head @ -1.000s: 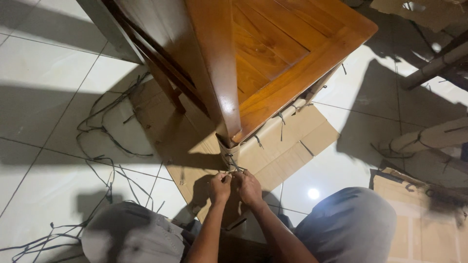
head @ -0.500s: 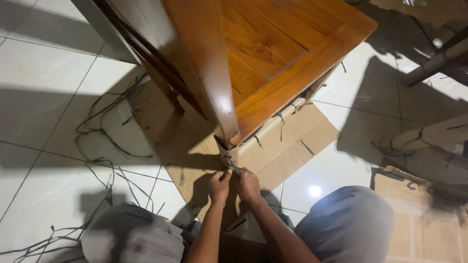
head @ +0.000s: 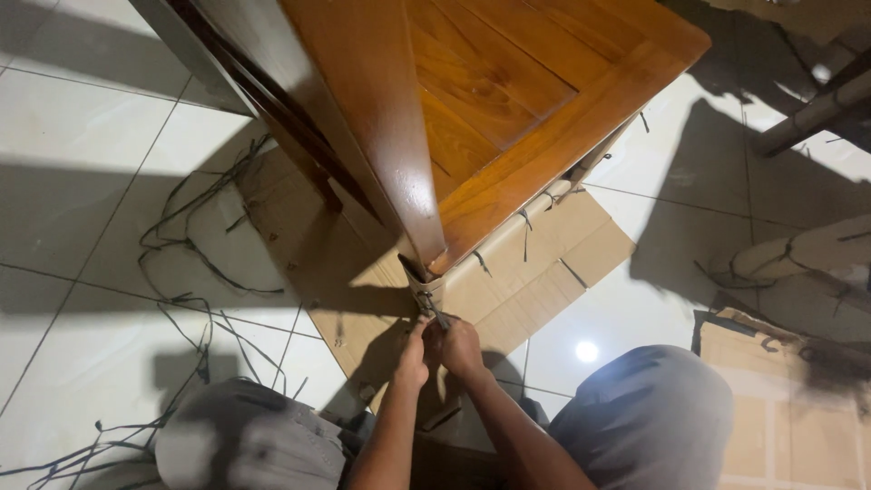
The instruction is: Wrapping a wooden chair leg with protective cardboard and securing it with string
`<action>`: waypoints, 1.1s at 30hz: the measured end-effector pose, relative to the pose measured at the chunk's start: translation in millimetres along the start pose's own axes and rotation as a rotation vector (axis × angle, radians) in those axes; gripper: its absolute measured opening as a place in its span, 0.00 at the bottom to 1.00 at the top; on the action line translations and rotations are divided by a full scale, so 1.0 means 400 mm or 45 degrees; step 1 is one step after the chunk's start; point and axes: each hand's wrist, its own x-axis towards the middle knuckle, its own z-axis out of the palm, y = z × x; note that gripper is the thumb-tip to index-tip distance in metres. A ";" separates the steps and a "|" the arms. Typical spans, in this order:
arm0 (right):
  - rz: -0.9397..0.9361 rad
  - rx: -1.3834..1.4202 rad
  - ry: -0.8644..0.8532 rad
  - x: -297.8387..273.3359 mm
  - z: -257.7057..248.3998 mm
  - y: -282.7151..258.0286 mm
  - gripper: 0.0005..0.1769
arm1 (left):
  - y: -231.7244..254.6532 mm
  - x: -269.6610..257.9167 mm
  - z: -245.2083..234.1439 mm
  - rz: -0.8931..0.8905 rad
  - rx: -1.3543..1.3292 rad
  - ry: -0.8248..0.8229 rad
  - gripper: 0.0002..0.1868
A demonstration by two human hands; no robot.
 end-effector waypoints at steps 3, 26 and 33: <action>0.157 0.260 0.099 0.014 0.049 0.041 0.15 | -0.013 0.021 -0.003 0.003 0.022 0.024 0.40; -0.119 0.191 0.104 -0.019 0.047 0.066 0.16 | -0.137 0.143 -0.061 0.785 0.738 0.194 0.13; -0.168 0.184 0.143 -0.028 0.050 0.094 0.11 | -0.117 0.106 -0.086 1.034 1.091 0.391 0.05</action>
